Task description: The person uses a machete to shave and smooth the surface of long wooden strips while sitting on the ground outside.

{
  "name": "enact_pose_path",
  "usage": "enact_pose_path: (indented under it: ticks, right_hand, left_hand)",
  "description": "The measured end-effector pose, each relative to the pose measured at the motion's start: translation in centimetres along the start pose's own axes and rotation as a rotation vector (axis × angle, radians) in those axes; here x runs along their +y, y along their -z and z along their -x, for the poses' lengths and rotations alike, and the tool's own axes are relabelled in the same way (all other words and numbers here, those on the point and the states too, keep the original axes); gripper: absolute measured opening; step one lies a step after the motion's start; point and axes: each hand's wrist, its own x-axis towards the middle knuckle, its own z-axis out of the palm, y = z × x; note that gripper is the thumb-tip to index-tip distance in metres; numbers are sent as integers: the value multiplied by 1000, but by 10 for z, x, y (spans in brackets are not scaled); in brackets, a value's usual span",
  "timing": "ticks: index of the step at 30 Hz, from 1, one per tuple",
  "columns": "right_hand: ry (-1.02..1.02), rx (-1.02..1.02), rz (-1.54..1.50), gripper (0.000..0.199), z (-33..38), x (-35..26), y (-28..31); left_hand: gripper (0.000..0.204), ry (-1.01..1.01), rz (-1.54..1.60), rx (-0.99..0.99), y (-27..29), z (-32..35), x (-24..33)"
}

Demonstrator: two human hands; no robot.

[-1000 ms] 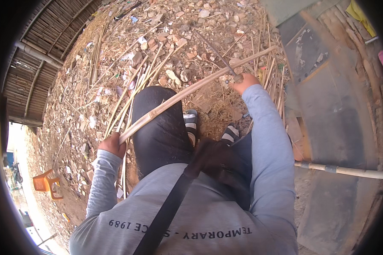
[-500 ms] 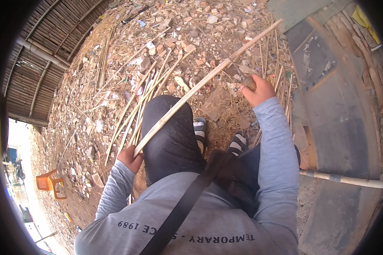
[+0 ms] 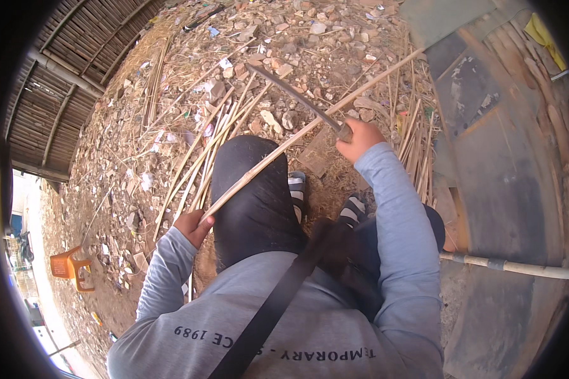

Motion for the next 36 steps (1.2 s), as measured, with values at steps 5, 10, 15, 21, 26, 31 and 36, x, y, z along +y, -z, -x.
enact_pose_path:
  ticks: [5, 10, 15, 21, 26, 31, 36]
  right_hand:
    - [-8, -117, 106, 26, 12, -31, -4]
    - [-109, -40, -14, 23, 3, 20, -17]
    - [-104, -3, 43, 30, 4, -6, -7]
    - [-269, -6, 21, 33, -3, 28, -22]
    - [-212, -70, 30, 33, 1, -6, -11]
    - [-23, -235, 106, 31, 3, -9, -18]
    - [-198, -39, 22, 28, -6, 23, -23]
  left_hand:
    - [57, 15, -168, 97, -13, 2, -1]
    - [54, 11, -294, 195, -25, -1, 1]
    - [53, 33, -320, 180, -19, 2, -4]
    - [53, -4, -346, 180, -15, -2, 7]
    - [51, -16, -374, 187, -12, 5, 4]
    - [48, -74, -380, 272, -30, 0, -13]
    - [46, -80, -412, 348, -31, 2, -9]
